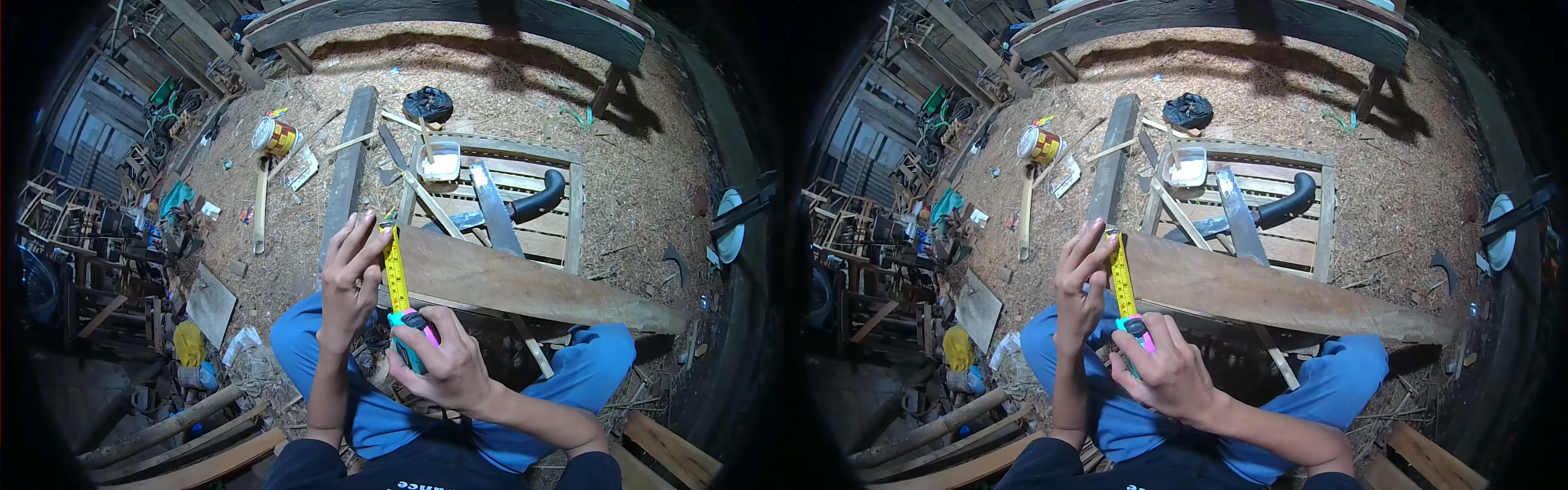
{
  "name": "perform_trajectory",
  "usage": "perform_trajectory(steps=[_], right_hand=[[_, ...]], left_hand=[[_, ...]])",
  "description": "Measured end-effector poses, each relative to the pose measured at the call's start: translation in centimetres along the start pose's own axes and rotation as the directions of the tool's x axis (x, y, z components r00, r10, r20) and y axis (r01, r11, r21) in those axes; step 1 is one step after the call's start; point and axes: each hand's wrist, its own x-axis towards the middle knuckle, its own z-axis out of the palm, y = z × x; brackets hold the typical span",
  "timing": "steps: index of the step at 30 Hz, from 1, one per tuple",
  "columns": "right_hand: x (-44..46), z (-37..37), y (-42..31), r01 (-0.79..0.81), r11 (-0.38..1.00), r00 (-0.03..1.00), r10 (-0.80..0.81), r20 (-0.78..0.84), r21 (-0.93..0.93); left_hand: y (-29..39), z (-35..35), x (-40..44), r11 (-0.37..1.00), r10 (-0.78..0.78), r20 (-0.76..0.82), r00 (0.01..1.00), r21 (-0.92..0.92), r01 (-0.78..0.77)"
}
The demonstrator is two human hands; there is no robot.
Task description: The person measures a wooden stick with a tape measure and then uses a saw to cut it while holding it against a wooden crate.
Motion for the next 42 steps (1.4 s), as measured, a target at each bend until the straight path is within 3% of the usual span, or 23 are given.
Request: perform_trajectory(steps=[19, 42], right_hand=[[-0.5, -0.2, -0.6, -0.036, 0.997, 0.995, 0.042, 0.095, -0.067], [-0.1, -0.8, -0.1, 0.018, 0.999, 0.999, -0.017, 0.027, -0.031]], left_hand=[[0.4, 0.2, 0.1, 0.998, -0.007, 0.007, 1.0, 0.055, 0.007], [0.4, 0.3, 0.3, 1.0, 0.002, -0.025, 1.0, 0.017, -0.002]])
